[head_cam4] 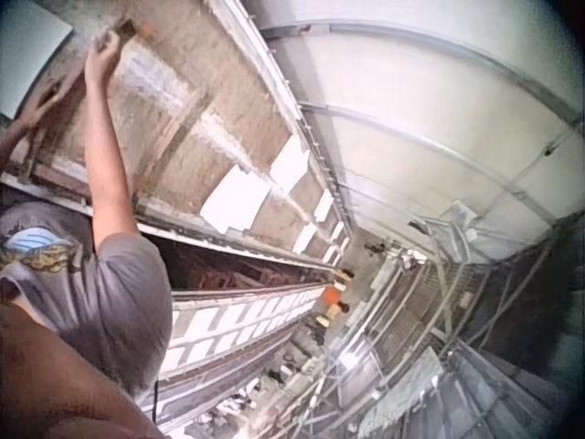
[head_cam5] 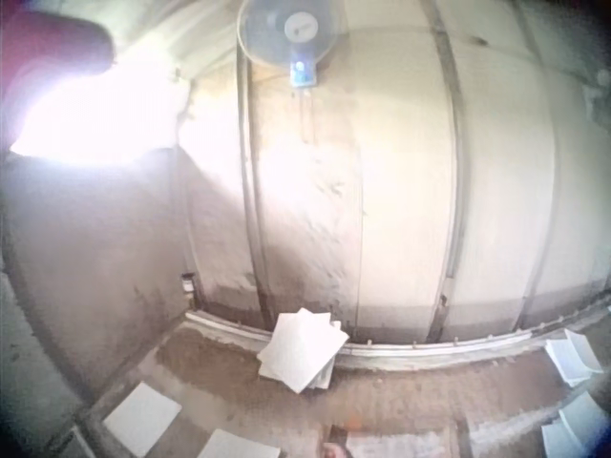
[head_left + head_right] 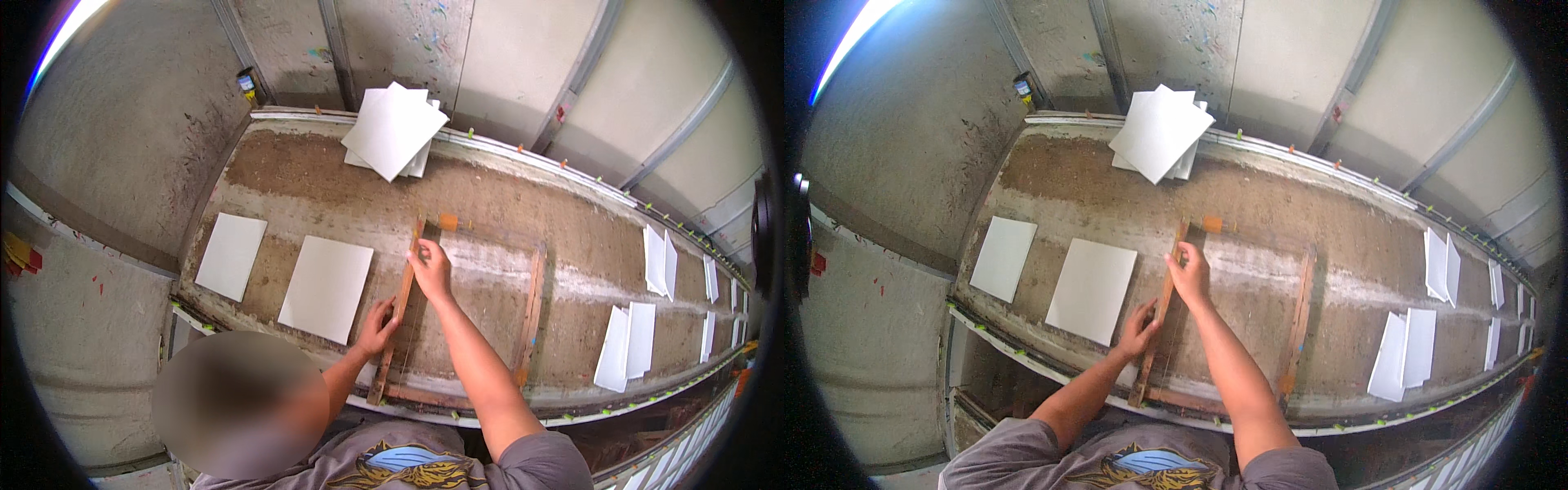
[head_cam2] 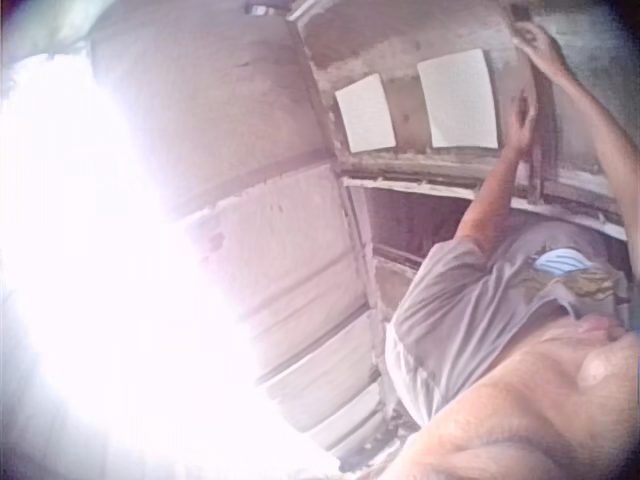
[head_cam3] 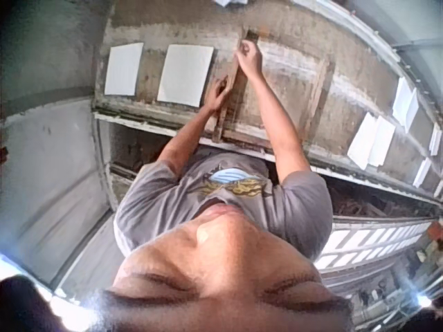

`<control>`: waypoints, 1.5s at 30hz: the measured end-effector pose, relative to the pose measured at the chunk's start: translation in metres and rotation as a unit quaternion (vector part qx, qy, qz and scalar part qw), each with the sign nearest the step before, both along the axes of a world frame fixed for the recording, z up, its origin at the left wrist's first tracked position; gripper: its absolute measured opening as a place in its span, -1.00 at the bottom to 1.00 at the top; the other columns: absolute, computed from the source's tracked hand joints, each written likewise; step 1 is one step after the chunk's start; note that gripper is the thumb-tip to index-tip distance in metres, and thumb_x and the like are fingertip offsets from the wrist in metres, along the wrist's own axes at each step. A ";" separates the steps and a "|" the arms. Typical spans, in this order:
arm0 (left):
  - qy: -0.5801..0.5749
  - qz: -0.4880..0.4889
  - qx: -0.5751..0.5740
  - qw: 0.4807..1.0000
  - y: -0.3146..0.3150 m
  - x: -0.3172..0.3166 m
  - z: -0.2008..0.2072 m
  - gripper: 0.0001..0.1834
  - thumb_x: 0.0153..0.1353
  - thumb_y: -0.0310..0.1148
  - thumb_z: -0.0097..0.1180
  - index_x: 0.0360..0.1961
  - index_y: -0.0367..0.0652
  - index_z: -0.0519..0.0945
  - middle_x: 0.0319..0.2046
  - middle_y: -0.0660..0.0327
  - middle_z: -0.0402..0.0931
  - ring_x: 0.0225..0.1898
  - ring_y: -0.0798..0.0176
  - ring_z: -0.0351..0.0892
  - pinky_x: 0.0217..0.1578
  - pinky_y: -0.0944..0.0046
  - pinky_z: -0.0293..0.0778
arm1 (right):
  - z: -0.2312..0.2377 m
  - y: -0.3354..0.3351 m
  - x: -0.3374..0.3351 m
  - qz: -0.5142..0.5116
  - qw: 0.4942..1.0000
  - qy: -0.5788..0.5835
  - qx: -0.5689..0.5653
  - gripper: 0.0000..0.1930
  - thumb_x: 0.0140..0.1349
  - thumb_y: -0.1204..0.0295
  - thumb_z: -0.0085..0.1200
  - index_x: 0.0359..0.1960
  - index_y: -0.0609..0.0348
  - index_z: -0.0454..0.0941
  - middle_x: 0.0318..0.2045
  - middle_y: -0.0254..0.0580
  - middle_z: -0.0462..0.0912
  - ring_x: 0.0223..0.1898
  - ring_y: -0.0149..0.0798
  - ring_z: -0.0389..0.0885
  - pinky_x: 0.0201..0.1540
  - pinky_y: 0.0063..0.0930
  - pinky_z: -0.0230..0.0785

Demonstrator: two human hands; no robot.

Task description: The person repeatedly picks up white rectangular tiles from a stack and places them into a wooden frame on a conveyor belt. They adjust the tiles within the frame and then move the frame along the belt to the next position. This process is repeated continuously throughout the clip.

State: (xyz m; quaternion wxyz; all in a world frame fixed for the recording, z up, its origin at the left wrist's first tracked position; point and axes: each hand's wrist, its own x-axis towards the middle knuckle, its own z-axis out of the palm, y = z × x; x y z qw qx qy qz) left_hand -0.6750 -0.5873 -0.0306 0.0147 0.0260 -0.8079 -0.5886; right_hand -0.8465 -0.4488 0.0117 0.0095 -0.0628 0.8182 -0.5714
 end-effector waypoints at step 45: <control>0.093 0.039 -0.052 0.994 -0.003 0.004 -0.014 -0.49 0.32 -0.22 0.27 0.21 -0.28 0.57 -0.10 -0.05 0.64 -0.16 0.05 0.64 -0.12 0.17 0.55 | 0.028 0.104 -0.010 -0.143 0.943 -0.161 -0.255 -0.68 0.49 0.48 0.02 0.21 0.31 0.54 0.00 -0.16 0.69 -0.15 -0.41 0.65 -0.35 -0.52 0.60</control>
